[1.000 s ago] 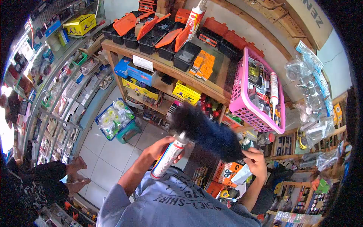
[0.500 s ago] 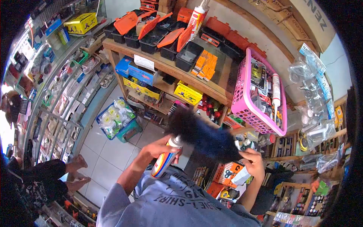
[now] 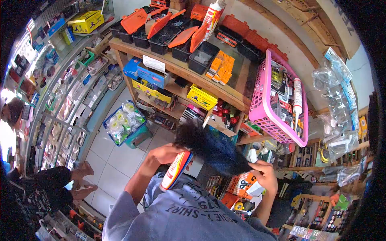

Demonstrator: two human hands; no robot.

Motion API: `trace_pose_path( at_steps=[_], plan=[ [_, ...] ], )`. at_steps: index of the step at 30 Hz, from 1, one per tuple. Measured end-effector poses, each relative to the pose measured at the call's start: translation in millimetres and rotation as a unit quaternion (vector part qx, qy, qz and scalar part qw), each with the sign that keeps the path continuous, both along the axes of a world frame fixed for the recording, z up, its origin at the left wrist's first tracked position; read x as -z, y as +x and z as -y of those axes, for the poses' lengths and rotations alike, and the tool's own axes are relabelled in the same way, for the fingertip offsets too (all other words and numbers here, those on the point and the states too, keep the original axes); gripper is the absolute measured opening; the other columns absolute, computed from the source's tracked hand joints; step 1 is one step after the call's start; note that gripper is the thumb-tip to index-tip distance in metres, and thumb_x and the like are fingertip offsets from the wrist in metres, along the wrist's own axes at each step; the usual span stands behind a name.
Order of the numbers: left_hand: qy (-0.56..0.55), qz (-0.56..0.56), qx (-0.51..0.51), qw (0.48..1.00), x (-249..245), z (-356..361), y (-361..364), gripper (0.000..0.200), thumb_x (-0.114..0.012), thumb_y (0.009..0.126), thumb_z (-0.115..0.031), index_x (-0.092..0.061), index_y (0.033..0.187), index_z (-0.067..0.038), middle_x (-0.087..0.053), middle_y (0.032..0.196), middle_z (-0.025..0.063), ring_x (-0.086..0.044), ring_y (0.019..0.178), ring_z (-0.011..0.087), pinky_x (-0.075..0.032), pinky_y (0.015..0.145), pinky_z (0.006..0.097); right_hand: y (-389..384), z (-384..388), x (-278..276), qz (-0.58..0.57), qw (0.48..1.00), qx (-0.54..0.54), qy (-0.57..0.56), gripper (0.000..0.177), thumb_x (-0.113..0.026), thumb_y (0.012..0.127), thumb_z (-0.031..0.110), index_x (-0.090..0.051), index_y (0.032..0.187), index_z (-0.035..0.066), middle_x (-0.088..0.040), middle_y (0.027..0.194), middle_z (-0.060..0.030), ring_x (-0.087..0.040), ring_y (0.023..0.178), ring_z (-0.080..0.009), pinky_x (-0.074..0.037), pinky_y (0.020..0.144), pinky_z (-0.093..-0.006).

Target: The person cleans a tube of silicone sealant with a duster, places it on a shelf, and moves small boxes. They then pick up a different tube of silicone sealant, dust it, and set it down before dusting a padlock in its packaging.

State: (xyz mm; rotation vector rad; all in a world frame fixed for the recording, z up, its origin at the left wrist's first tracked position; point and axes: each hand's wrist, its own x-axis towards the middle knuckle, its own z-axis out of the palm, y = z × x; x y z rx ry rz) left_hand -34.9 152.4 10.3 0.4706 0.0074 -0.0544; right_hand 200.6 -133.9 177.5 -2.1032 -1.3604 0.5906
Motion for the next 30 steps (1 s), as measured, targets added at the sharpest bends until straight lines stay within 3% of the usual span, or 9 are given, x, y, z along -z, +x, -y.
trace_pose_path(
  at_steps=[5,9,11,14,17,22,26,29,30],
  plan=[
    [-0.019,0.031,0.026,0.999,23,0,-1,0.049,-0.062,0.089,-0.031,-0.048,0.119,0.006,-0.062,0.104,0.0188,-0.065,0.09,0.031,-0.055,0.079,0.0453,3,-3,14,-0.039,0.998,0.004,-0.045,0.033,-0.064,0.071,-0.008,-0.066,0.103,-0.002,-0.053,0.068,-0.0122,-0.05,0.057,-0.0178,-0.039,0.054,-0.0294],
    [-0.066,0.008,0.012,0.998,39,17,0,0.055,-0.069,0.083,-0.035,-0.05,0.113,0.006,-0.061,0.094,0.0172,-0.065,0.082,0.026,-0.057,0.067,0.0375,5,-7,16,-0.033,0.999,0.009,-0.014,0.032,-0.064,0.072,-0.007,-0.066,0.104,-0.002,-0.053,0.068,-0.0122,-0.05,0.057,-0.0177,-0.039,0.054,-0.0296],
    [-0.085,-0.001,-0.005,0.996,40,21,5,0.051,-0.068,0.084,-0.035,-0.052,0.111,0.006,-0.061,0.09,0.0161,-0.065,0.076,0.0246,-0.057,0.062,0.0348,2,-11,16,-0.015,1.0,0.018,0.016,0.029,-0.063,0.073,-0.007,-0.066,0.101,-0.006,-0.052,0.067,-0.0082,-0.047,0.057,-0.0126,-0.036,0.053,-0.0279],
    [-0.16,0.031,0.057,0.985,50,20,8,0.057,-0.06,0.086,-0.042,-0.047,0.122,0.0,-0.058,0.105,0.0241,-0.063,0.089,0.0337,-0.057,0.066,0.0429,10,-6,22,-0.043,0.998,-0.033,-0.031,0.029,-0.063,0.072,-0.008,-0.065,0.101,-0.007,-0.051,0.066,-0.0083,-0.046,0.056,-0.0118,-0.035,0.052,-0.0277],
    [-0.054,0.056,0.067,0.995,37,15,7,0.062,-0.054,0.087,-0.051,-0.046,0.123,-0.001,-0.056,0.106,0.027,-0.061,0.098,0.0398,-0.056,0.07,0.0453,12,-6,27,-0.028,0.999,0.031,0.001,0.031,-0.064,0.072,-0.007,-0.066,0.103,-0.003,-0.054,0.067,-0.0118,-0.051,0.056,-0.0182,-0.039,0.053,-0.0295],
    [-0.26,0.059,0.149,0.952,52,15,9,0.063,-0.044,0.091,-0.053,-0.053,0.112,0.006,-0.057,0.097,0.0295,-0.062,0.082,0.0379,-0.053,0.069,0.0443,13,-7,27,-0.067,0.994,-0.05,-0.067,0.029,-0.064,0.073,-0.005,-0.067,0.102,-0.002,-0.054,0.068,-0.0116,-0.052,0.057,-0.0173,-0.039,0.054,-0.0294],
    [-0.154,0.065,0.082,0.982,72,19,10,0.064,-0.046,0.089,-0.055,-0.055,0.107,0.006,-0.059,0.092,0.0237,-0.062,0.073,0.033,-0.052,0.064,0.0397,10,-10,30,-0.037,0.999,0.023,-0.03,0.031,-0.062,0.07,-0.009,-0.067,0.1,-0.002,-0.052,0.066,-0.0109,-0.05,0.057,-0.0149,-0.038,0.055,-0.0292],
    [-0.084,0.051,0.123,0.988,98,20,11,0.054,-0.043,0.093,-0.05,-0.054,0.111,-0.001,-0.059,0.084,0.0206,-0.057,0.069,0.0308,-0.048,0.057,0.038,14,-7,31,-0.06,0.995,-0.058,-0.057,0.031,-0.064,0.072,-0.006,-0.067,0.102,-0.001,-0.053,0.067,-0.0112,-0.05,0.055,-0.0183,-0.04,0.054,-0.0308],
    [-0.096,0.033,0.05,0.994,103,29,2,0.055,-0.048,0.091,-0.05,-0.052,0.113,0.0,-0.058,0.084,0.0172,-0.056,0.067,0.026,-0.047,0.056,0.0335,16,-6,33,-0.069,0.994,-0.056,-0.071,0.032,-0.064,0.072,-0.007,-0.067,0.103,0.0,-0.051,0.065,-0.0115,-0.048,0.053,-0.0195,-0.039,0.053,-0.031]
  ],
)
